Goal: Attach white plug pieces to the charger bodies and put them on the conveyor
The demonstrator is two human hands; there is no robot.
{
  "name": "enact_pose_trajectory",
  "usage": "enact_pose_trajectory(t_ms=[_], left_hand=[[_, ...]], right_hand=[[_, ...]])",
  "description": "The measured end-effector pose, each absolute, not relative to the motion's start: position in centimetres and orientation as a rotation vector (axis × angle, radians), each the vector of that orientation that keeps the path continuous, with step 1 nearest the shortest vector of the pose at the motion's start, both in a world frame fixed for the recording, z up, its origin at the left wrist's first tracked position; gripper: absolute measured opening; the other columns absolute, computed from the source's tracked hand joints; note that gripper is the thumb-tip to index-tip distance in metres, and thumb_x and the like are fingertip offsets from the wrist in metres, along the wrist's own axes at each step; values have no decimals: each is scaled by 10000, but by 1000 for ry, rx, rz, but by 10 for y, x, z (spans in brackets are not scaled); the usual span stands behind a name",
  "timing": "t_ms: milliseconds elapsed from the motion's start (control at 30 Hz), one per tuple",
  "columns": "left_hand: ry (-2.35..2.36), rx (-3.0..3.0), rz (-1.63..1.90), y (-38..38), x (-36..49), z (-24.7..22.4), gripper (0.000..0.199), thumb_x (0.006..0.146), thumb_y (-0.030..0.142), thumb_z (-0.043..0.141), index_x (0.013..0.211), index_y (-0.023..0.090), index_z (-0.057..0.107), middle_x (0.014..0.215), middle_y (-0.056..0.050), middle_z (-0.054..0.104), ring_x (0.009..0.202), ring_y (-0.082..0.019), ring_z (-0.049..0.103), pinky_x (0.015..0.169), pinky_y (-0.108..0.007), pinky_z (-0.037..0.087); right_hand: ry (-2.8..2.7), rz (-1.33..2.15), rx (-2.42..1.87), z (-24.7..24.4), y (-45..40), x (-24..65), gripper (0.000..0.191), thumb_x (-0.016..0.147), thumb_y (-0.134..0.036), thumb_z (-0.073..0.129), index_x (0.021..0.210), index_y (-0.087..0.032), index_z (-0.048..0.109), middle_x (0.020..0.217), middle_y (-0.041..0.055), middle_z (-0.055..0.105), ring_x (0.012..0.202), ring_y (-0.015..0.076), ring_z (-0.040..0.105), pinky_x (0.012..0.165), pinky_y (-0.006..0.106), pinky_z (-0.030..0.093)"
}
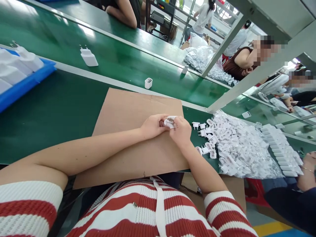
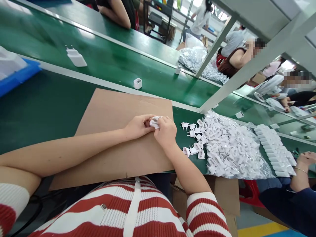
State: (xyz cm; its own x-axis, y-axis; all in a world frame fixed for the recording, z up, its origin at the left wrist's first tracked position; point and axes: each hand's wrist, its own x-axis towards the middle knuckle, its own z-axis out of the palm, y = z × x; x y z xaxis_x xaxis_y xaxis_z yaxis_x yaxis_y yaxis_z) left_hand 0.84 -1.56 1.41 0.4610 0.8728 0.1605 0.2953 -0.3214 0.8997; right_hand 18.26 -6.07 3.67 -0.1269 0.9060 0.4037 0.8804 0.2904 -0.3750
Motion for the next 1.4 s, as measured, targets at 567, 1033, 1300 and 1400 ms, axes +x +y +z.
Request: enact_pose_trajectory(t_ms=[567,1033,1300,1400], left_hand=[[1607,2243,810,123,21,42,333,951,426,626,1135,176,744,1092,-92,746,1144,-293,567,999,-429,379],[2257,1776,922,185,-73,36,902,878,350,767,1555,7,282,1682,-208,265,1478,-371,225,1229,-595,93],[1854,1989,1078,129,-75,45,475,953,356,671,1380,151,648,1389,-66,671,1229,-236,569,1142,-425,404],[1429,2020,1039,61,-39,44,426,896,388,713,1281,206,719,1297,-38,734,1142,-236,661,1044,-349,502]], right_hand=[[-1932,-135,-2273,56,-58,278,477,808,-53,566,1234,-207,714,1244,178,715,1185,383,606,1050,599,395],[-1310,775,-1594,53,-42,271,419,763,-338,782,1160,-232,698,1211,80,662,951,210,714,841,374,604],[-1242,1199,-1276,67,-52,242,504,715,-391,869,1158,-260,670,1101,40,755,1006,222,746,951,427,594],[-1294,1130,-1308,66,-54,238,523,726,-365,870,1191,-267,651,1091,45,764,1075,232,734,964,417,588]])
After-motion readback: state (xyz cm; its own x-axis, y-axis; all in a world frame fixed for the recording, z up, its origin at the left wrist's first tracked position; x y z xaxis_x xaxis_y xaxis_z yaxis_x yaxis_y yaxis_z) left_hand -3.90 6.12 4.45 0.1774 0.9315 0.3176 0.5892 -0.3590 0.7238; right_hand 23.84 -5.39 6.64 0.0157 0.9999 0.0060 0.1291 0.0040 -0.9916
